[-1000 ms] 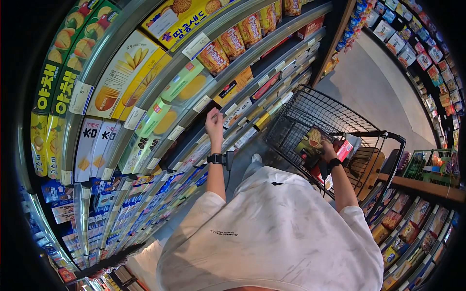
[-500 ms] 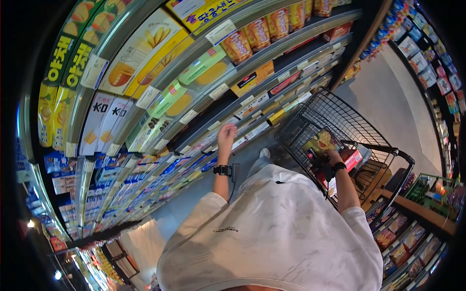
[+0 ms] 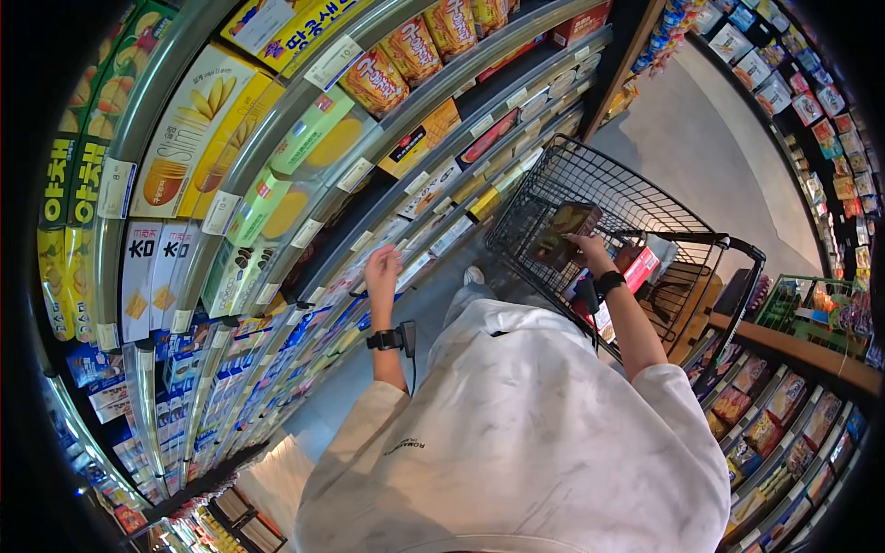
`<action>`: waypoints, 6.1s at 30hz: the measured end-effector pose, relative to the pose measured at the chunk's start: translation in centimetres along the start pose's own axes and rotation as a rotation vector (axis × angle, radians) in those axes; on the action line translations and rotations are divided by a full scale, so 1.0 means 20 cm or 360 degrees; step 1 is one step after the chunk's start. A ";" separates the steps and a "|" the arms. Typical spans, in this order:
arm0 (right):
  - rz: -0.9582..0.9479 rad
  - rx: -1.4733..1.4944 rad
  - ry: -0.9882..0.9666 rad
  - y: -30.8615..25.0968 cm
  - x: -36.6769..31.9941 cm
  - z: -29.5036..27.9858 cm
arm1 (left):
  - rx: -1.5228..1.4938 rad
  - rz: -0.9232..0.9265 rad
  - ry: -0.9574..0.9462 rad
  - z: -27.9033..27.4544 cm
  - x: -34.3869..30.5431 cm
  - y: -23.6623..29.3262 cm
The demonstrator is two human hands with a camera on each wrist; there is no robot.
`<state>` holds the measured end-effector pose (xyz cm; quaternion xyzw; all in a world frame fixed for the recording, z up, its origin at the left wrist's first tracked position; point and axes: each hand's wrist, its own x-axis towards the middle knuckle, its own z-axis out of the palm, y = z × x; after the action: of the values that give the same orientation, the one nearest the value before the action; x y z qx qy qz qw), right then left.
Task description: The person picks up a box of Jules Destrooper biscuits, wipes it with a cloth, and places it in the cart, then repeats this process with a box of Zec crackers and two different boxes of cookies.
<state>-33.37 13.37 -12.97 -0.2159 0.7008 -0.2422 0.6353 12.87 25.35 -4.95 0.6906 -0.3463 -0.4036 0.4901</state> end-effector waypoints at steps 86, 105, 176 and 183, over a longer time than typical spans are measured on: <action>-0.1205 -0.0019 -0.0434 -0.43 -0.94 0.16 | 0.0280 0.0087 -0.0398 -0.18 0.03 0.44; -0.0973 -0.0033 -0.0622 -0.34 -0.94 0.23 | -0.0228 0.0287 0.0621 -0.47 -0.04 0.21; -0.1114 -0.0164 -0.0823 -0.33 -0.68 1.21 | -0.0102 0.0559 0.0599 -0.44 0.31 0.29; -0.1010 -0.0118 -0.0626 -0.27 -0.73 0.97 | 0.0157 0.0616 0.0616 -0.43 0.28 0.35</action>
<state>-12.65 16.72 0.28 -0.4878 0.4719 -0.3554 0.6427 22.45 21.87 2.20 0.6989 -0.3911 -0.1455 0.5809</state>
